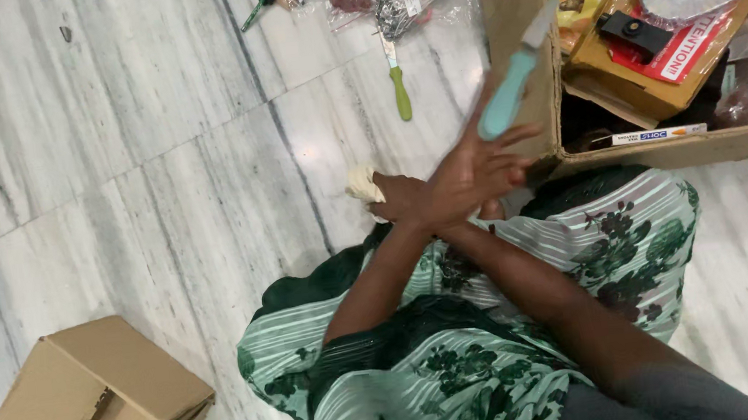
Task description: The person sits on the floor and wipes various small items with a cloth. They handle a knife, a black plastic clip, a colorful packaged item, and a small black object, wiping each one individually before placing them into a nearby cardboard box.
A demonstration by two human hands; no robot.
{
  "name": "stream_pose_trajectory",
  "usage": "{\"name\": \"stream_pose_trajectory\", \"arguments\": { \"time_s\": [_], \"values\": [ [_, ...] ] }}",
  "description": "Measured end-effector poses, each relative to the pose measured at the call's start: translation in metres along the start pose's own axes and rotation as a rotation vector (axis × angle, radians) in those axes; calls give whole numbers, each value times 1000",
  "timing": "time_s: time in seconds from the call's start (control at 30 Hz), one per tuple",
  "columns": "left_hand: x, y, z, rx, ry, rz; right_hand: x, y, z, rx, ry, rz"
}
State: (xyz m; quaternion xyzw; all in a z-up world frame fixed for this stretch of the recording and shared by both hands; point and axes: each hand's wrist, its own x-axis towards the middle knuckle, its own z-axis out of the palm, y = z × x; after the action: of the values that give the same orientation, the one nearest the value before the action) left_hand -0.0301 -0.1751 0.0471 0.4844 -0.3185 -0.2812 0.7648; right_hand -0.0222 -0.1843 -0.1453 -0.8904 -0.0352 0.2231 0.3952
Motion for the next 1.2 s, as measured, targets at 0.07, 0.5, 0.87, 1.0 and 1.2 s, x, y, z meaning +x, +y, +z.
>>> {"name": "stream_pose_trajectory", "arguments": {
  "time_s": [0.07, 0.5, 0.87, 1.0, 1.2],
  "values": [
    [46, -18, 24, 138, -168, 70, -5, -19, -18, -44, -30, -46],
    [-58, -97, -106, 1162, 591, -327, 41, 69, -2, 858, 60, -302],
    [-98, -203, -150, 1634, 992, -415, 218, 24, -156, -224, 594, -84],
    [-90, -189, -148, 1604, 974, -482, 289, 32, -220, -421, 468, 36],
    [-83, -178, -145, 1567, 946, -589, 379, 58, -252, -374, 431, -44]
  ]
}}
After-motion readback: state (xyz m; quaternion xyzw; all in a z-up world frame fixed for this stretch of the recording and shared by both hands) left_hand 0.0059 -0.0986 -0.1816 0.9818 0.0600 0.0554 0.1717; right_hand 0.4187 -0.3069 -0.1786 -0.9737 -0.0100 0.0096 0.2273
